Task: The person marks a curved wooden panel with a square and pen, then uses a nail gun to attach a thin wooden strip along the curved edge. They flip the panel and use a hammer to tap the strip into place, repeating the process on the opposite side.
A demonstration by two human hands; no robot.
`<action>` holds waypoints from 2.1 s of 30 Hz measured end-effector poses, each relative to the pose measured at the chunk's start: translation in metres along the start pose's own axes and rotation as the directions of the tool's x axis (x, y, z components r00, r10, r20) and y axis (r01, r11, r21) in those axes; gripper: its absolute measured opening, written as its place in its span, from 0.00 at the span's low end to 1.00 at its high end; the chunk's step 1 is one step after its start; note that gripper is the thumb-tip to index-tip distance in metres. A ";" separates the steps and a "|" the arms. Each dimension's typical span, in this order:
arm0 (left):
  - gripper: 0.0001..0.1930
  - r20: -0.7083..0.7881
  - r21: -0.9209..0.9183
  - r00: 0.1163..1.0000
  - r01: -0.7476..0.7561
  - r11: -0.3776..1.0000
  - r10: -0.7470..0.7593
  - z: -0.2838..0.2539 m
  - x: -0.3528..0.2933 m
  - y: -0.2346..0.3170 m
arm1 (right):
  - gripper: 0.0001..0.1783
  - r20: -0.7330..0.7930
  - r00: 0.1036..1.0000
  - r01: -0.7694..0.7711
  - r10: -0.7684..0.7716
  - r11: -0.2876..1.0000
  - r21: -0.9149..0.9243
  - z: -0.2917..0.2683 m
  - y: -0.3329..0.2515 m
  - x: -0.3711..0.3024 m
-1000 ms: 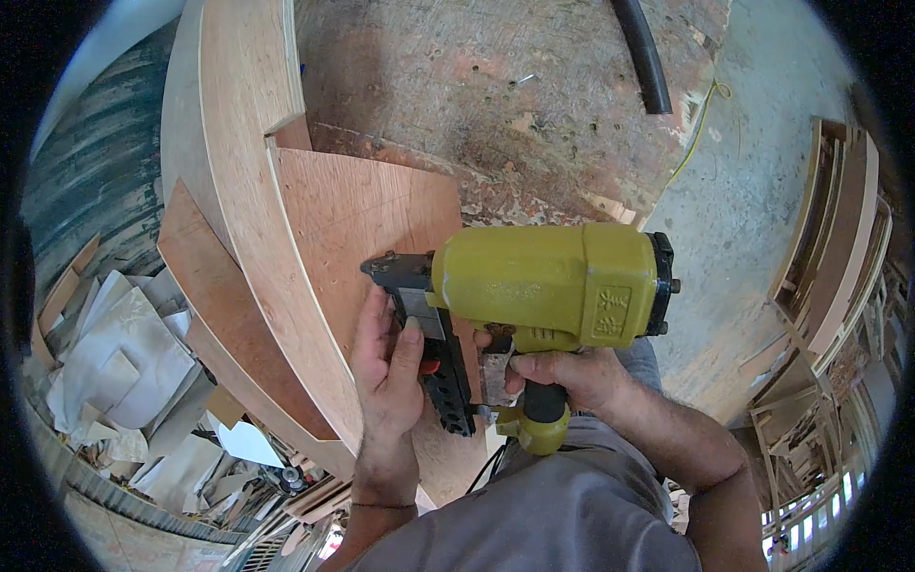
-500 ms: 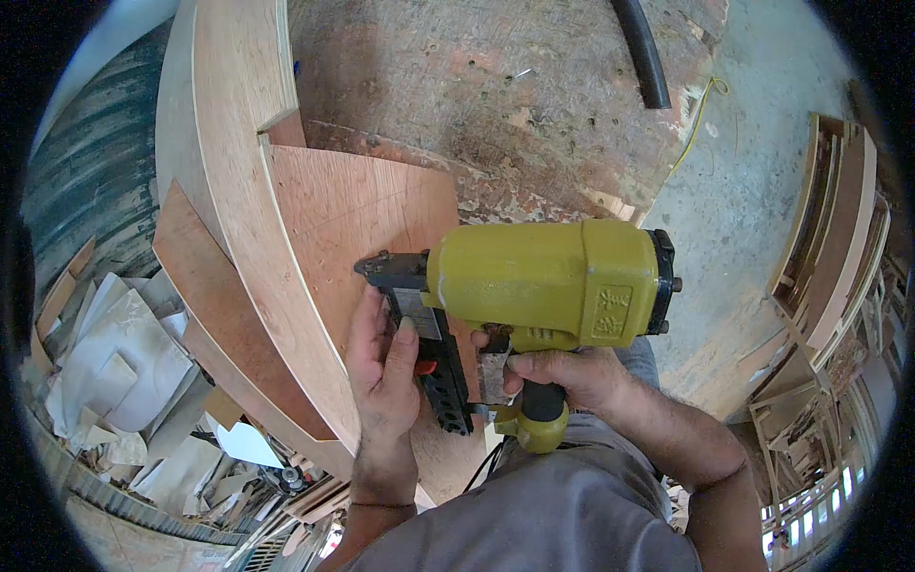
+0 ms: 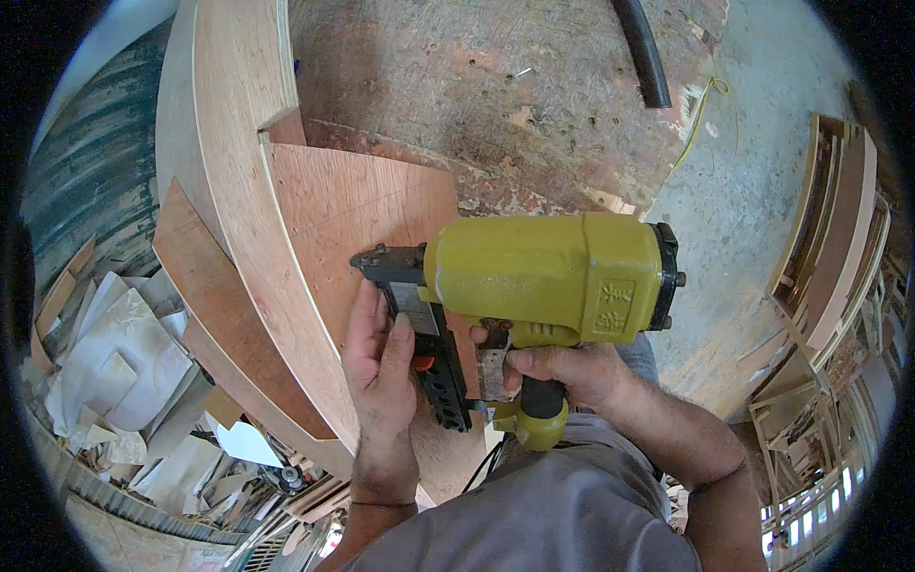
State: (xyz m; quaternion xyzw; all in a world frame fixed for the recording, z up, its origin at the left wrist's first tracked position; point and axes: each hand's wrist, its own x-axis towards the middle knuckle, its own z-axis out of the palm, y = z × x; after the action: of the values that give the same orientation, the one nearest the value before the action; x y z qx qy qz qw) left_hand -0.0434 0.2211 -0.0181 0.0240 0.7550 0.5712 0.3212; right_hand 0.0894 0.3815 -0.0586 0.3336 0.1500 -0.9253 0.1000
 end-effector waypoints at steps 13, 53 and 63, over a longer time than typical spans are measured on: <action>0.29 -0.004 -0.057 1.000 -0.005 0.998 0.005 0.003 0.002 0.002 | 0.35 0.019 1.000 0.021 -0.021 1.000 -0.021 0.001 -0.004 0.003; 0.33 0.128 -0.054 0.986 0.110 0.992 -0.102 -0.003 0.010 0.015 | 0.35 0.024 0.998 0.059 -0.061 0.996 0.064 -0.004 -0.005 0.016; 0.33 0.154 -0.052 0.988 0.030 0.998 -0.022 -0.004 0.012 0.011 | 0.35 0.020 0.998 0.066 -0.067 0.996 0.058 0.000 -0.006 0.016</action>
State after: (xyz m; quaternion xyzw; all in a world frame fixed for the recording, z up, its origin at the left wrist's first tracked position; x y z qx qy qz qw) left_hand -0.0585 0.2263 -0.0131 0.0493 0.7124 0.5838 0.3862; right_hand 0.0756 0.3863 -0.0681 0.3212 0.1335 -0.9356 0.0610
